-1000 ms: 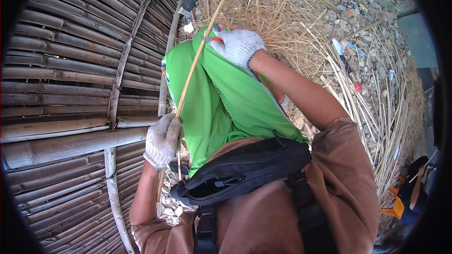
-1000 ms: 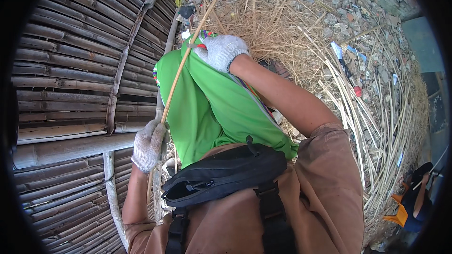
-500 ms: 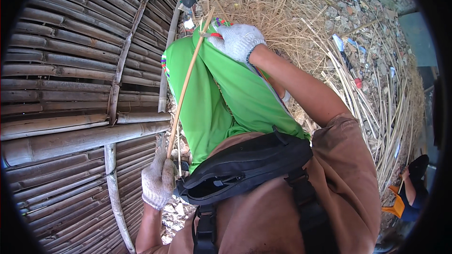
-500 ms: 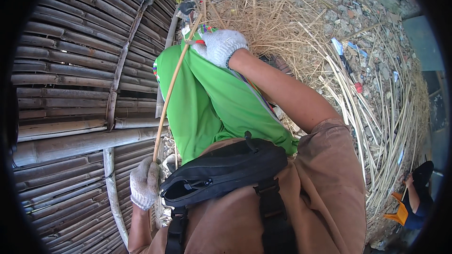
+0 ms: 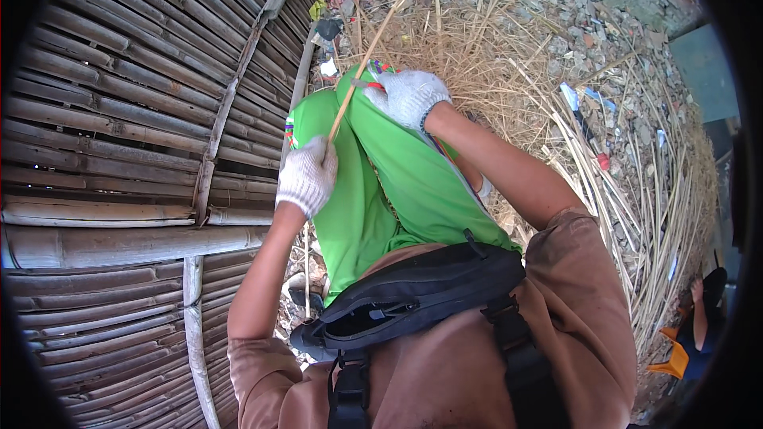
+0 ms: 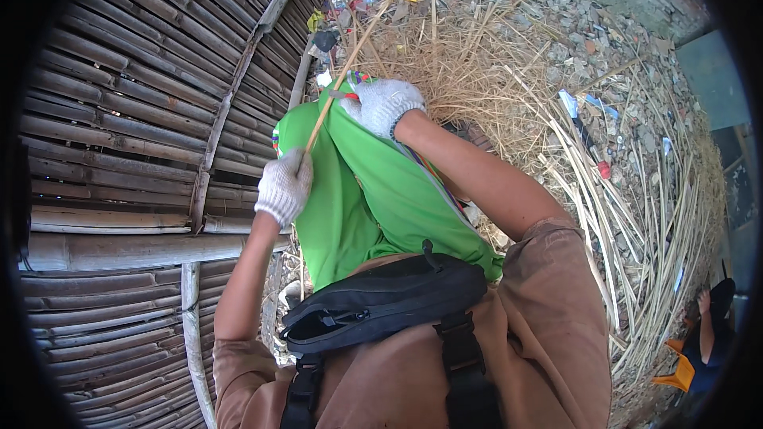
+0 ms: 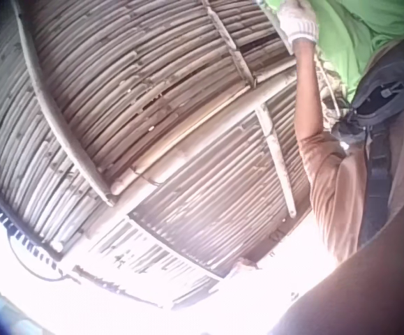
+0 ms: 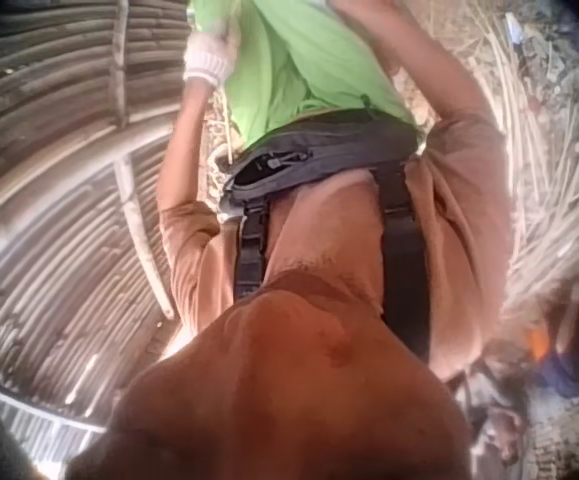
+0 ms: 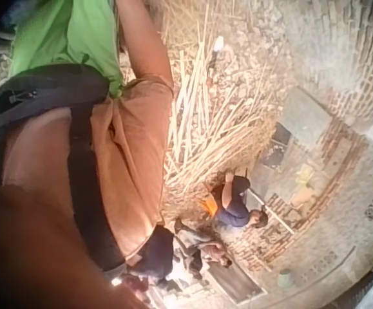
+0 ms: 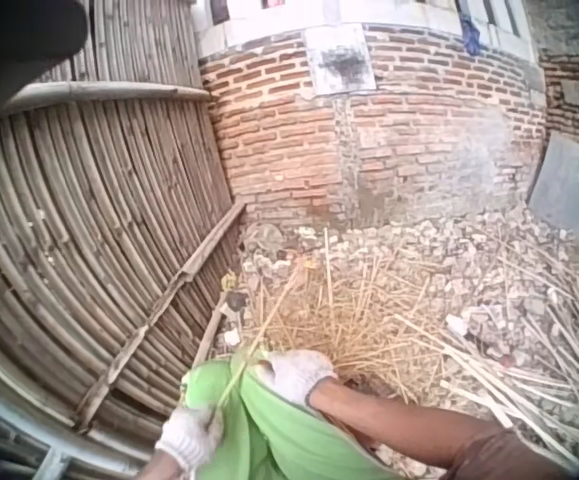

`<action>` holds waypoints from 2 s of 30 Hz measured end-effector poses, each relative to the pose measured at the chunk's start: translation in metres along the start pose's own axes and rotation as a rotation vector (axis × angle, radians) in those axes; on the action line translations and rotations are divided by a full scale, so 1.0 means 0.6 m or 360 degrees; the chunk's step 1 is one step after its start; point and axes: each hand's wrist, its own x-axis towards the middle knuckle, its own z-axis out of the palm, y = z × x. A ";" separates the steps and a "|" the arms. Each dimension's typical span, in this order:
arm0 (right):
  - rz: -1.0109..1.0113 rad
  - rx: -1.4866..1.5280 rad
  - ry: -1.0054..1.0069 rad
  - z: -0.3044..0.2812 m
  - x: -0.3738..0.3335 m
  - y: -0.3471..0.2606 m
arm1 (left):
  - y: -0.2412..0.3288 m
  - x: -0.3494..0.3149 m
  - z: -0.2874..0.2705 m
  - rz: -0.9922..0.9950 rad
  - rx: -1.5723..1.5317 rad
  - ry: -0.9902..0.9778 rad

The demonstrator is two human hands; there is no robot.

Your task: The person uses a small red knife to shave or smooth the surface of a thin bamboo stick while holding it with gloved hands.

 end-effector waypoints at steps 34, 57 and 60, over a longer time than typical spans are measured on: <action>0.0015 -0.0037 -0.0021 0.009 0.001 -0.003 | 0.048 -0.237 -0.130 -0.0257 0.0026 -0.0174; -0.0020 -0.0023 0.0087 0.020 0.001 0.009 | 0.031 -0.176 -0.106 -0.1051 -0.1388 -0.0495; 0.0016 -0.0018 0.0071 0.014 0.002 0.005 | 0.024 -0.065 -0.075 -0.0871 -0.1233 -0.0513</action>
